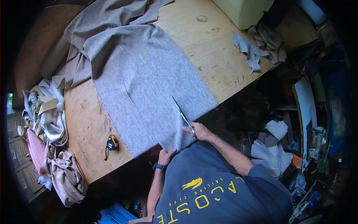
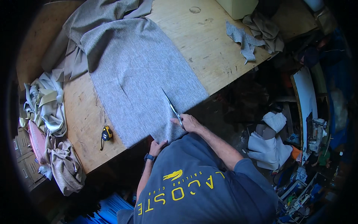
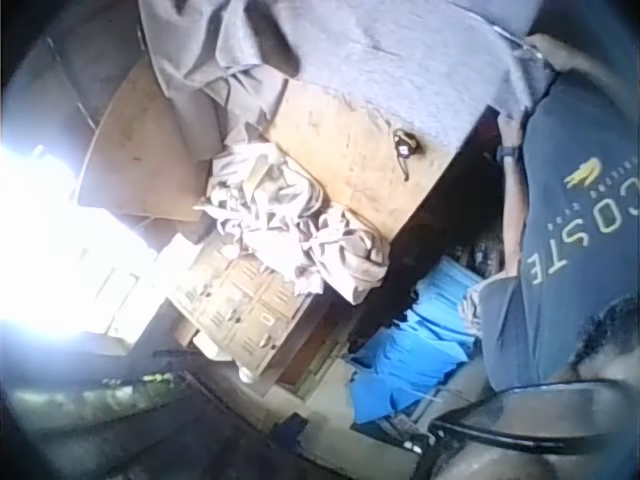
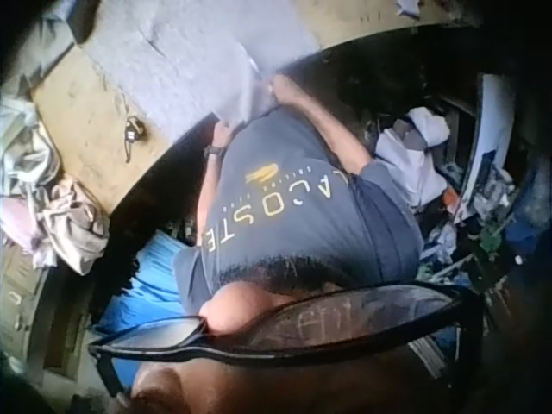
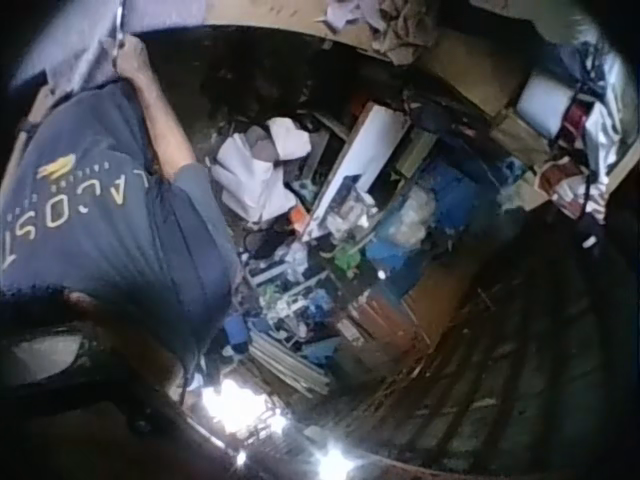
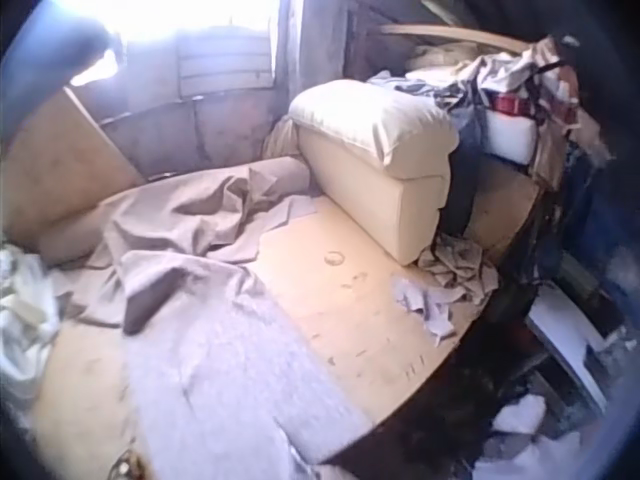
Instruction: The person cuts a large piece of grey fabric on a wooden workbench using shears. They measure the fabric with a tape measure and cut it into rectangular sections, occasionally folding and repositioning the material to align the cuts.
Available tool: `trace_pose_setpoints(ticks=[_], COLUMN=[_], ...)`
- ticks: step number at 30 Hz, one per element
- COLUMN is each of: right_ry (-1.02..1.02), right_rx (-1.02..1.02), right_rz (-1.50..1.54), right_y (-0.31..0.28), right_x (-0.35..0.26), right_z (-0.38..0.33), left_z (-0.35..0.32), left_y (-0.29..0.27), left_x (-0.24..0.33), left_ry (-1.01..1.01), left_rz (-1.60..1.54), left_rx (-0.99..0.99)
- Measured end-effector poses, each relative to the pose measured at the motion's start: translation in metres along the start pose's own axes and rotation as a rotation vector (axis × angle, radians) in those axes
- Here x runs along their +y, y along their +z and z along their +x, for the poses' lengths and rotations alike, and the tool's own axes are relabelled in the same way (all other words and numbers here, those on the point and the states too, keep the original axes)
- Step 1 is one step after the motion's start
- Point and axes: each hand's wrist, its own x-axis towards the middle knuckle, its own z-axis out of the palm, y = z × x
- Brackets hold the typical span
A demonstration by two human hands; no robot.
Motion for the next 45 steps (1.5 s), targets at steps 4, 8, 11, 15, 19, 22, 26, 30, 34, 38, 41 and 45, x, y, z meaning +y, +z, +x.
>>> trace_pose_setpoints(ticks=[4,8,11,15,19,22,26,30,34,38,41,45], right_ry=[0.034,0.019,0.069,0.059,0.100,0.104,0.042,0.091,0.088,0.086,0.073,0.060], right_rx=[-0.007,-0.023,-0.053,-0.051,-0.079,-0.107,-0.081,-0.092,-0.121,-0.104,-0.073,-0.103], right_rz=[-0.055,0.019,-0.001,-0.011,0.005,0.109,0.070,-0.030,-0.023,-0.007,-0.031,-0.034], right_y=[-0.010,-0.014,-0.019,-0.021,-0.018,-0.018,-0.017,-0.021,-0.016,-0.007,-0.009,-0.014], right_x=[-0.013,-0.015,-0.028,-0.034,-0.040,-0.035,-0.041,-0.036,-0.030,-0.025,-0.036,-0.029], right_z=[0.018,0.016,0.029,0.053,0.043,0.050,0.062,0.044,0.017,0.036,0.046,0.036], left_z=[0.003,0.010,0.009,0.005,0.012,0.017,0.022,0.026,0.031,0.007,0.014,0.015], left_y=[0.000,-0.004,-0.004,0.001,0.000,-0.001,0.001,0.000,0.007,0.009,0.002,-0.005], left_x=[0.002,-0.011,-0.012,0.002,-0.019,-0.029,-0.035,-0.062,-0.124,-0.007,0.006,0.000], left_ry=[0.005,0.037,-0.003,-0.025,0.009,-0.025,-0.018,-0.052,0.039,0.009,0.077,0.013], left_rz=[-0.014,-0.051,-0.001,-0.070,0.001,0.073,0.054,0.053,0.049,-0.049,-0.042,0.075], left_rx=[-0.001,-0.011,-0.042,-0.021,0.014,0.013,0.023,0.025,0.087,0.241,0.362,0.299])
